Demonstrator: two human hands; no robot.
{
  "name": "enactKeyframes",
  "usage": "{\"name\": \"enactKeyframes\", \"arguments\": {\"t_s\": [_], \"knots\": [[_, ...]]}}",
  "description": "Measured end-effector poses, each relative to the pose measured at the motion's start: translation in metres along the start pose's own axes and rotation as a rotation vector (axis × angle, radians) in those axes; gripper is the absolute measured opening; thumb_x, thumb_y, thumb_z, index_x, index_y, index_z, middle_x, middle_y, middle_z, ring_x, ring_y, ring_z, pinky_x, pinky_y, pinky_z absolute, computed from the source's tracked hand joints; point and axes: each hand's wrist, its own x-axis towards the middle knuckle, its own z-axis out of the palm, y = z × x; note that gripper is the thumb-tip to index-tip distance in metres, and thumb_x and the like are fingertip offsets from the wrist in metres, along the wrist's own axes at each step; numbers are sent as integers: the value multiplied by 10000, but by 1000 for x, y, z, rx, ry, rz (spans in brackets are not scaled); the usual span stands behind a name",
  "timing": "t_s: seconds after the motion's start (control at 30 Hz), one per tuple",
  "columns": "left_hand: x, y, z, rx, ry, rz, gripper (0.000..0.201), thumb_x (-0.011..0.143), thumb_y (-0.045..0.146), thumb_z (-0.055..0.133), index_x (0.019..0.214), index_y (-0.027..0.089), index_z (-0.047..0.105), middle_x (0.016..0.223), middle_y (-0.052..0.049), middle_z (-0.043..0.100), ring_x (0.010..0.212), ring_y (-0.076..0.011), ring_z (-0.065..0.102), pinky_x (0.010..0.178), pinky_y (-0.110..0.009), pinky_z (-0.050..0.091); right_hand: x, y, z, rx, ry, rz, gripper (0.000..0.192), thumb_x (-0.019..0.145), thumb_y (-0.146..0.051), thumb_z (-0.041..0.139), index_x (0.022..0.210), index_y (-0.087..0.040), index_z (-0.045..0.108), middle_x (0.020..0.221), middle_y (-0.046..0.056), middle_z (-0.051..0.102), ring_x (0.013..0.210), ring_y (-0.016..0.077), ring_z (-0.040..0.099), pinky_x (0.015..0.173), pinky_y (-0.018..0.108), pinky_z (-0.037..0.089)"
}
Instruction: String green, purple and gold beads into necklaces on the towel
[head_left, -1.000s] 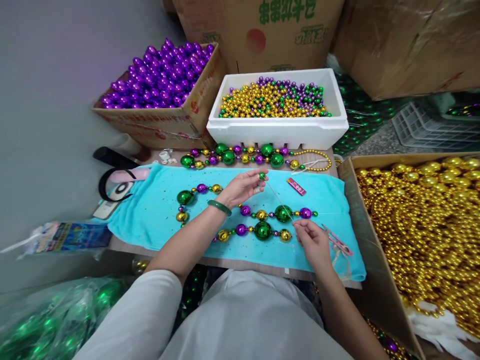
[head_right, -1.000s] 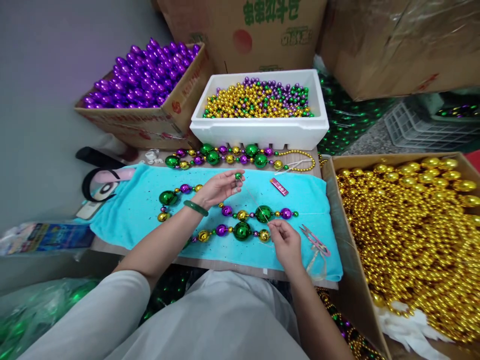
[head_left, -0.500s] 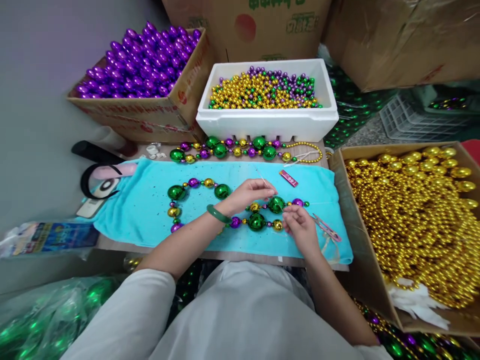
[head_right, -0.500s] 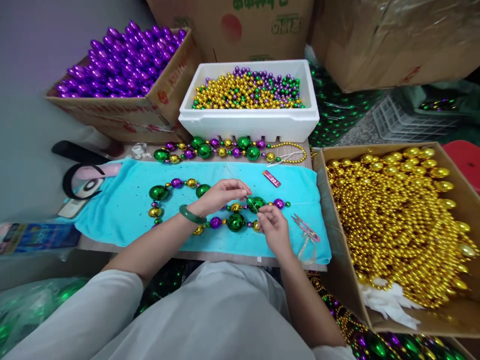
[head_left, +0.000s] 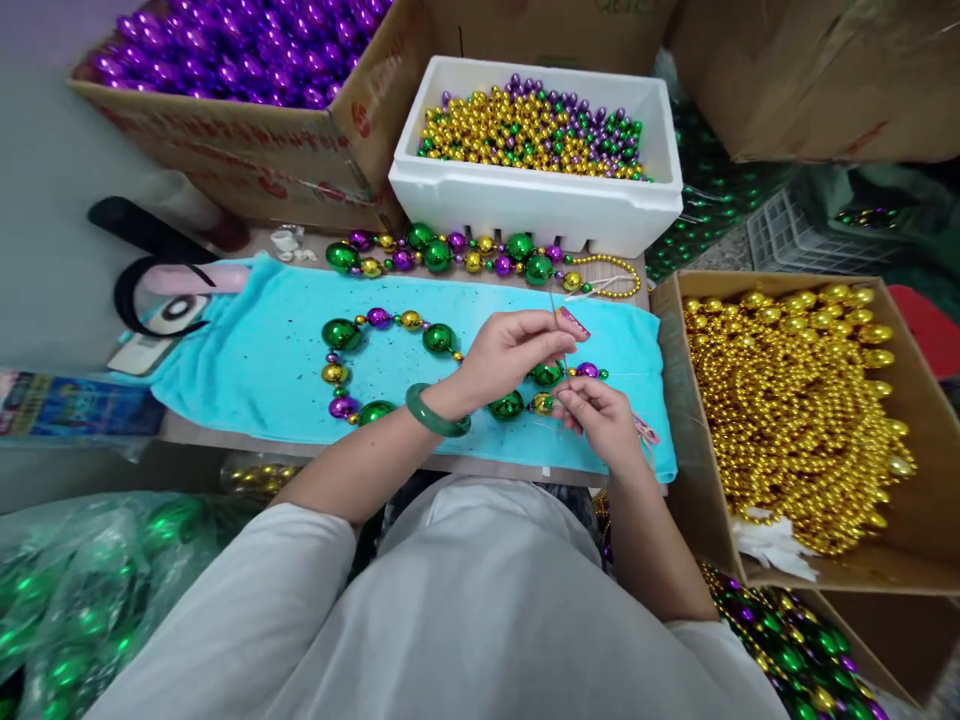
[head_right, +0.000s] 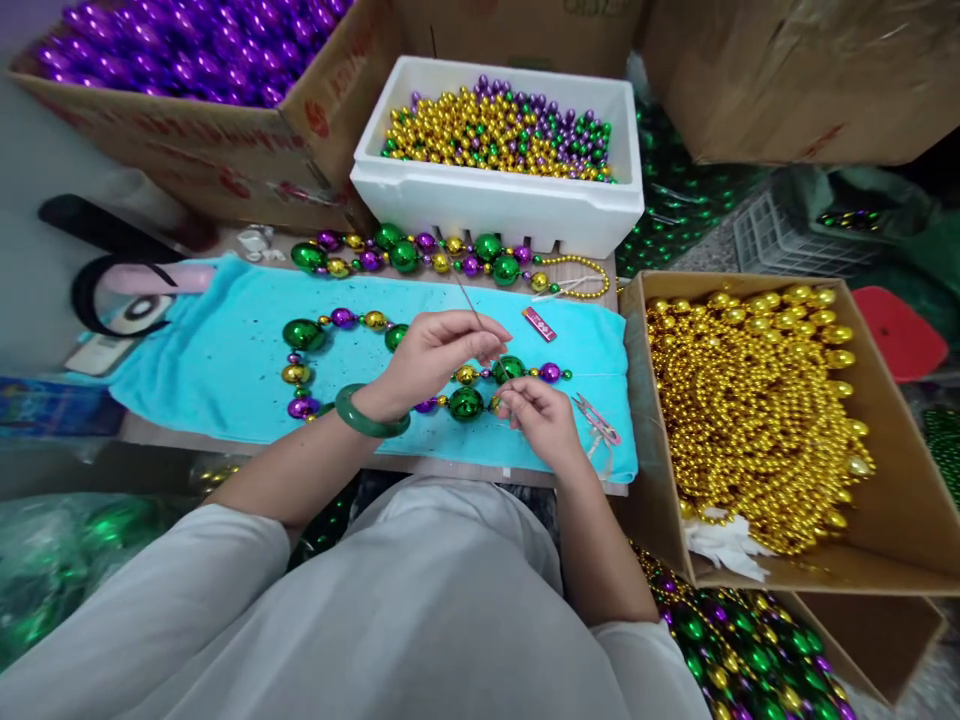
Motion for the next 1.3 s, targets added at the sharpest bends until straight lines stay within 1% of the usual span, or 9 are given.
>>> {"name": "enactKeyframes", "arguments": {"t_s": [0.17, 0.43, 0.57, 0.67, 0.73, 0.83, 0.97, 1.17, 1.3], "knots": [[-19, -9, -3, -39, 37, -26, 166, 819, 301, 674, 829, 145, 729, 722, -17, 683, 627, -85, 587, 599, -215, 488, -11, 0, -1, -9, 59, -29, 297, 742, -473, 706, 825, -189, 678, 605, 2, 625, 506, 114, 524, 448, 233, 398], [-50, -21, -9, 54, 11, 0, 282, 907, 395, 561, 972, 158, 701, 832, -43, 694, 714, -113, 606, 669, -248, 479, -21, -9, 8, -244, -44, -182, 275, 782, -460, 687, 722, -194, 648, 611, -5, 572, 534, 108, 470, 504, 247, 393], [-73, -34, -56, 752, -187, -48, 304, 863, 444, 616, 970, 167, 683, 958, -92, 692, 909, -220, 614, 823, -336, 445, -25, -12, -15, -235, 84, -207, 211, 786, -397, 708, 769, -192, 657, 608, -20, 540, 539, 98, 452, 492, 223, 367], [-105, -44, -98, 1320, -192, -185, 468, 733, 448, 756, 1062, 136, 638, 1065, -164, 654, 1036, -331, 571, 889, -413, 395, -24, -15, -38, -108, 222, -192, 184, 768, -356, 736, 798, -188, 666, 574, -31, 517, 509, 87, 438, 452, 203, 327], [-128, -51, -117, 1524, -194, -241, 453, 774, 410, 713, 1115, 131, 605, 1094, -178, 633, 1059, -343, 558, 903, -430, 368, -22, -16, -48, -19, 256, -191, 185, 743, -332, 761, 791, -179, 669, 556, -33, 503, 502, 87, 443, 437, 199, 313], [-150, -60, -133, 1636, -247, -273, 389, 845, 380, 607, 1159, 152, 575, 1109, -161, 613, 1001, -312, 575, 866, -418, 367, -17, -15, -56, 106, 287, -243, 192, 696, -304, 794, 760, -172, 669, 575, -28, 507, 502, 82, 442, 432, 201, 327], [-151, -59, -152, 1673, -245, -294, 336, 866, 360, 563, 1158, 195, 570, 1121, -122, 586, 919, -257, 581, 806, -380, 385, -13, -14, -70, 175, 379, -268, 174, 670, -307, 803, 704, -193, 675, 511, -36, 446, 447, 81, 378, 370, 213, 264], [-140, -35, -229, 1698, -85, -274, 286, 898, 275, 556, 1174, 203, 546, 1148, -71, 546, 972, -223, 519, 896, -374, 375, -20, 1, -105, 222, 534, -235, 193, 652, -298, 819, 640, -213, 646, 463, -45, 367, 412, 89, 330, 330, 239, 174], [-141, -37, -263, 1693, -26, -319, 181, 892, 264, 560, 1037, 168, 609, 1030, -65, 581, 1027, -252, 516, 945, -421, 351, -23, 14, -99, 257, 540, -176, 239, 613, -307, 836, 654, -194, 630, 463, -54, 377, 420, 74, 330, 336, 207, 211]]}}
